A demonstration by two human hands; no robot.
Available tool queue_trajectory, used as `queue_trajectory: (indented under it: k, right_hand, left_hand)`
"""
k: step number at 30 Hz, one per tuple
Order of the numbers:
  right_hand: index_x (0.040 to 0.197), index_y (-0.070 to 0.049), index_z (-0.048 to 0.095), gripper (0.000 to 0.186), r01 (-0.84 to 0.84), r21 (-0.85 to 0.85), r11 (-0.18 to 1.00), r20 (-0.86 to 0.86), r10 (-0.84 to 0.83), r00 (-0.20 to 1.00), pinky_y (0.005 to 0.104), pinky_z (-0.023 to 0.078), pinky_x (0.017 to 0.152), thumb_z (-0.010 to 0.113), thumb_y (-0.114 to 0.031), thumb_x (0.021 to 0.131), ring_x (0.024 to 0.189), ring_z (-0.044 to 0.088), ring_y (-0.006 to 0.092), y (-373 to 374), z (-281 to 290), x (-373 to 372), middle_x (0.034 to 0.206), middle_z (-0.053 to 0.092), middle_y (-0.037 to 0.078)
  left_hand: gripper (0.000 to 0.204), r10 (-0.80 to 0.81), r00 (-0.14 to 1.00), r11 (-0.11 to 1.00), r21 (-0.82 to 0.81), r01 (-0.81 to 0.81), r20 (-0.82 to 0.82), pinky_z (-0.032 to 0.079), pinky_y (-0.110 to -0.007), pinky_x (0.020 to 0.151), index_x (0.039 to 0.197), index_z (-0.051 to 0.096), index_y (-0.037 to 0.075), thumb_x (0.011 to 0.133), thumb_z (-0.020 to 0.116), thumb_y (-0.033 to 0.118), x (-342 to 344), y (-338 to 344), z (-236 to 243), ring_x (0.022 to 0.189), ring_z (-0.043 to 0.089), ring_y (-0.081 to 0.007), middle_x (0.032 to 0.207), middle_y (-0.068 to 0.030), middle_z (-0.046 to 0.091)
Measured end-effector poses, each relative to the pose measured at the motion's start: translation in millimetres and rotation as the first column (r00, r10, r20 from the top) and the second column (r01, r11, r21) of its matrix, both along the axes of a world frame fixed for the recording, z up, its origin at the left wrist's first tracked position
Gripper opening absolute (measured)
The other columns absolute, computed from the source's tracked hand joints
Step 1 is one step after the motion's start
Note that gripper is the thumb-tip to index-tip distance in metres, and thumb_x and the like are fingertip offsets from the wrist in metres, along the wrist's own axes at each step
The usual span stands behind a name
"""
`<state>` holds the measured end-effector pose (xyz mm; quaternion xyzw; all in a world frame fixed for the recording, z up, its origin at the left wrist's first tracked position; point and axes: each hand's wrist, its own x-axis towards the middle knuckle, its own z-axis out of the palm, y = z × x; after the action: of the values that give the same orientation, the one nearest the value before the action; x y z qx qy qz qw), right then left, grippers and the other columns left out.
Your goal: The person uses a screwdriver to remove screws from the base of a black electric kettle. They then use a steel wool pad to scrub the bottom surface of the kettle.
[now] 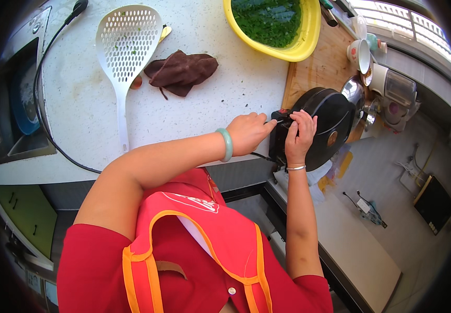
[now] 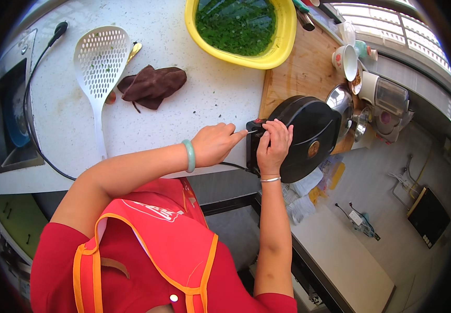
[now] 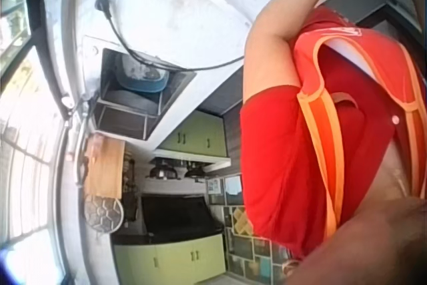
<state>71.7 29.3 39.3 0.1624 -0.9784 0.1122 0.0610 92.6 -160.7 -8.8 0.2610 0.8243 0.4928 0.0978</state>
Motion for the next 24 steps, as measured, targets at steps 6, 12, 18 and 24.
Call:
queue_trajectory:
  k: [6, 12, 18, 24]
  right_hand:
    - [0.091, -0.007, 0.059, 0.013, 0.001, 0.007, 1.000, -0.007, -0.001, 1.000, 0.0475, 0.027, 0.104, 0.051, -0.004, 0.080, 0.106, 0.054, 0.0251, 2.5, -2.7, -7.1, 0.099, 0.060, 0.006]
    - [0.092, -0.007, 0.059, 0.013, 0.006, -0.002, 1.000, 0.006, -0.006, 1.000, 0.0473, 0.026, 0.105, 0.051, -0.005, 0.081, 0.107, 0.053, 0.0245, 2.9, -2.3, -10.1, 0.099, 0.060, 0.006]
    - [0.092, -0.007, 0.059, 0.013, 0.013, 0.016, 1.000, -0.001, -0.013, 1.000, 0.0474, 0.025, 0.106, 0.051, -0.005, 0.081, 0.107, 0.053, 0.0246, 5.5, -3.3, -10.5, 0.100, 0.060, 0.006]
    - [0.092, -0.007, 0.059, 0.014, 0.011, 0.007, 1.000, 0.000, -0.011, 1.000, 0.0475, 0.025, 0.106, 0.051, -0.005, 0.081, 0.107, 0.053, 0.0247, 5.8, -3.2, -10.9, 0.100, 0.060, 0.006]
  left_hand:
    - [0.022, -0.247, 0.968, 0.951, -0.183, 0.249, 0.032, 0.051, -0.038, 0.060, 0.091, 0.063, 0.003, 0.070, 0.058, 0.006, -44.9, 6.8, 29.1, 0.070, 0.064, -0.0309, 0.081, -0.0146, 0.063]
    - [0.011, -0.434, 0.894, 0.835, -0.325, 0.445, 0.109, 0.052, -0.038, 0.061, 0.075, 0.067, 0.005, 0.069, 0.057, 0.007, -75.2, -3.2, 54.6, 0.072, 0.065, -0.0298, 0.076, -0.0152, 0.066]
    - [0.010, -0.304, 0.943, 0.920, -0.214, 0.327, 0.136, 0.051, -0.041, 0.061, 0.073, 0.065, 0.004, 0.069, 0.056, 0.006, -69.2, -16.4, 44.7, 0.070, 0.064, -0.0326, 0.074, -0.0174, 0.065]
    - [0.011, -0.293, 0.950, 0.939, -0.153, 0.308, 0.112, 0.051, -0.041, 0.060, 0.075, 0.065, 0.003, 0.069, 0.057, 0.007, -63.2, -0.7, 39.2, 0.069, 0.064, -0.0340, 0.075, -0.0186, 0.064]
